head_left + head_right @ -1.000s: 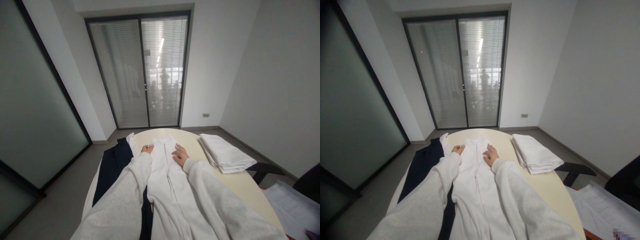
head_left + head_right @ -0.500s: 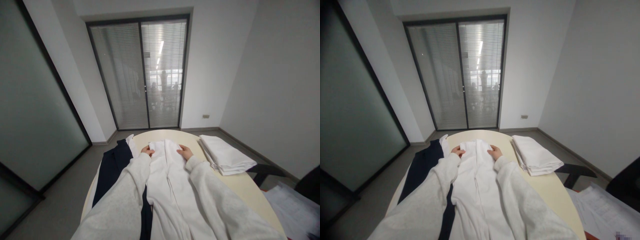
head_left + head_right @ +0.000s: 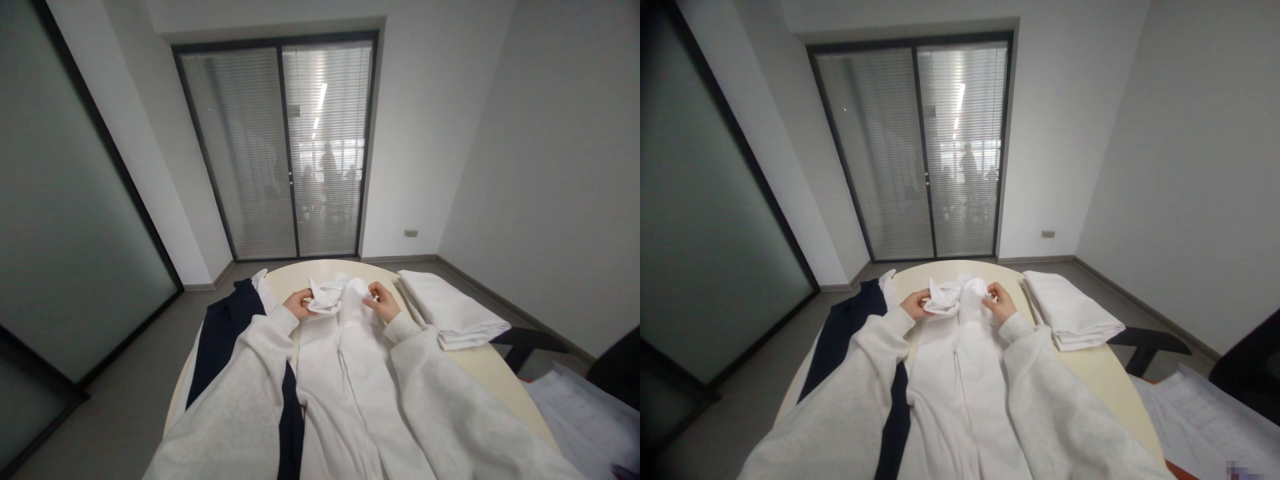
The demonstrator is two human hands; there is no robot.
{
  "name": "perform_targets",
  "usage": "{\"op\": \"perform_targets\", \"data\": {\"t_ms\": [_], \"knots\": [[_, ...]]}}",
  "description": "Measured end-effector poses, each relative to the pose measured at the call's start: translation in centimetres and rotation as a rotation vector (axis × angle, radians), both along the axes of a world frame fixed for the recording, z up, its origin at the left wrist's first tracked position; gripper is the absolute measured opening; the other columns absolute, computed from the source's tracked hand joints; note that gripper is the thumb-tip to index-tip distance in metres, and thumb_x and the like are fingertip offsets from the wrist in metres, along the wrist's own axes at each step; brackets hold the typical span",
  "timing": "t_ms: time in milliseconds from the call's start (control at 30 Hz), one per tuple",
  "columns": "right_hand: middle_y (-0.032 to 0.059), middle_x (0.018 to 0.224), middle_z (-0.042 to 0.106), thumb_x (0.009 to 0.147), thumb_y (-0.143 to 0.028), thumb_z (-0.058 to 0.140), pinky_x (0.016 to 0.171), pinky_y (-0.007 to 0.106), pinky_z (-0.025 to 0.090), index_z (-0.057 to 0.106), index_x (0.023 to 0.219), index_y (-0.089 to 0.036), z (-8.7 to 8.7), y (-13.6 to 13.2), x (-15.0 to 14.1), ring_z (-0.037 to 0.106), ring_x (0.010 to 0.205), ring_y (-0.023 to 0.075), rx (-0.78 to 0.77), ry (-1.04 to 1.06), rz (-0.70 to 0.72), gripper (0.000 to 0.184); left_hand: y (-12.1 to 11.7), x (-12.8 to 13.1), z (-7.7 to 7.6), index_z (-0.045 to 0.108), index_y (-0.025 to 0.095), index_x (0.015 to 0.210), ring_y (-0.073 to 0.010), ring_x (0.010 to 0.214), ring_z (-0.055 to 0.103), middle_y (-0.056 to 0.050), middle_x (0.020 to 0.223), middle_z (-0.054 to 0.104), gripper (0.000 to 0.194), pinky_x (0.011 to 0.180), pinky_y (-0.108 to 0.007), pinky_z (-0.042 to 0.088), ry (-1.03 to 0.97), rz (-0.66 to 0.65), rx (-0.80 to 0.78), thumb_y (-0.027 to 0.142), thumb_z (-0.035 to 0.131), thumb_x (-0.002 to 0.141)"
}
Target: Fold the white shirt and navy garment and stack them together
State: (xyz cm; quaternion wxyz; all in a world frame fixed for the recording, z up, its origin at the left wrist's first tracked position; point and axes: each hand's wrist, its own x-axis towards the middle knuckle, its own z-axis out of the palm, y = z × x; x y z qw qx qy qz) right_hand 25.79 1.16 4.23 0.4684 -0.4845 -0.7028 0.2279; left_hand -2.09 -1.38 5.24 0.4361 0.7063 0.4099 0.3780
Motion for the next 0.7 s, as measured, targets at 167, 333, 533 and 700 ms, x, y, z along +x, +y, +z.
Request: {"op": "perform_targets", "data": {"t_ms": [167,333,533,700], "knots": [[-0.0059,0.052,0.039,0.059,-0.024,0.053,0.049,0.022,0.032,0.042,0.064,-0.02,1.5,-2.3,1.5,0.04,0.049,0.0088,-0.112,-0.077,0.134,0.013,-0.8,-1.4,1.5,0.055,0.013,0.094,-0.0069,0.037,0.044,0.006,0.048,0.049,0.05,0.04,-0.019,0.036,-0.069,-0.188,-0.233,0.039,0.071,0.056],[0.002,0.071,0.058,0.065,-0.036,0.061,0.043,0.019,0.041,0.048,0.078,-0.017,2.2,-5.1,3.2,0.06,0.065,0.0157,-0.703,0.106,0.663,0.026,-1.6,-1.3,1.3,0.061,0.013,0.083,-0.0184,0.066,0.061,-0.004,0.069,0.065,0.049,0.056,-0.025,0.048,-0.01,-0.349,-0.424,0.036,0.079,0.044],[0.0106,0.086,0.064,0.073,-0.041,0.06,0.074,0.033,0.052,0.061,0.082,-0.008,1.1,-5.6,4.9,0.062,0.08,0.0172,-1.103,0.061,0.938,0.035,-3.7,-1.6,-1.6,0.067,0.011,0.067,-0.0233,0.063,0.062,-0.004,0.065,0.066,0.048,0.059,-0.033,0.05,0.103,-0.44,-0.569,0.045,0.079,0.036],[0.0089,0.079,0.066,0.076,-0.044,0.057,0.079,0.037,0.049,0.057,0.087,-0.012,0.8,-4.8,5.8,0.064,0.08,0.0187,-1.081,0.157,0.857,0.034,-4.4,-2.2,-2.4,0.068,0.01,0.068,-0.0203,0.057,0.062,-0.006,0.062,0.066,0.043,0.054,-0.03,0.049,0.104,-0.332,-0.523,0.051,0.067,0.057]]}}
